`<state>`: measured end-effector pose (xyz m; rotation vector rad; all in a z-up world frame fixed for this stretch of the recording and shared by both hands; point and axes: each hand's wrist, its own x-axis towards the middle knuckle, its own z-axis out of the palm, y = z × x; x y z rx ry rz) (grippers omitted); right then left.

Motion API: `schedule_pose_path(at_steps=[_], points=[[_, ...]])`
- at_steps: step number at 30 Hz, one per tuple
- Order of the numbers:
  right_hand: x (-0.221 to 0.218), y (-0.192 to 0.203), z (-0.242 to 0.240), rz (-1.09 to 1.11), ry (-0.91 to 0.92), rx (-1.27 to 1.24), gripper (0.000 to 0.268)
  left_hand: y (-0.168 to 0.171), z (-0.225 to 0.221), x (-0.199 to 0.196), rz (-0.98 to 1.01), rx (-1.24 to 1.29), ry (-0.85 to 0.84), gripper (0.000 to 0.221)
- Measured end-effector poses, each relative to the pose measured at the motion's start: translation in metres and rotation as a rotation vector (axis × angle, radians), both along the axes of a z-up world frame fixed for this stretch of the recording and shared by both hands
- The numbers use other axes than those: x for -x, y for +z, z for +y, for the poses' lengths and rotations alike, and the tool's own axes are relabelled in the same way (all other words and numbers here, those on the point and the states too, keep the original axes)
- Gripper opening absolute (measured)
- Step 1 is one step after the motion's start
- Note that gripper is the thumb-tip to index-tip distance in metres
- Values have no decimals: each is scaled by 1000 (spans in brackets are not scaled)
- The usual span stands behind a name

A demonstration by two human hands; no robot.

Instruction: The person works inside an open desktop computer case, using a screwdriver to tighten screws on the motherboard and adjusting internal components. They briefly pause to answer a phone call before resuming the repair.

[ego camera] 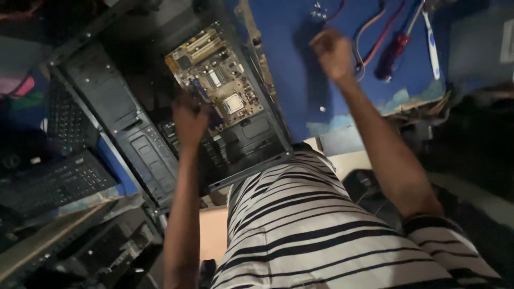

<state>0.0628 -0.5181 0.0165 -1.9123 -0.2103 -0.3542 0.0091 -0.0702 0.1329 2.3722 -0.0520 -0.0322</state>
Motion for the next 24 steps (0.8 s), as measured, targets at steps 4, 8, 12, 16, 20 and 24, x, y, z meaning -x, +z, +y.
schedule_pose_path(at_steps=[4, 8, 12, 16, 20, 24], points=[[-44, -10, -57, -19, -78, 533, 6, 73, -28, 45, -91, -4, -71, 52], [-67, 0, -68, -32, 40, 637, 7, 116, -37, 88, -72, -38, -8, 51], [-77, 7, -59, -67, 87, 690, 15, 123, -32, 105, -89, -59, 143, 42], [-79, 14, -58, -71, 134, 692, 14, 117, -30, 103, -138, -32, 174, 39], [-81, 8, -56, 7, 60, 714, 18, 119, -32, 100, -135, -32, 122, 37], [-80, 4, -55, 54, 17, 732, 15, 120, -34, 98, -147, -22, 125, 36]])
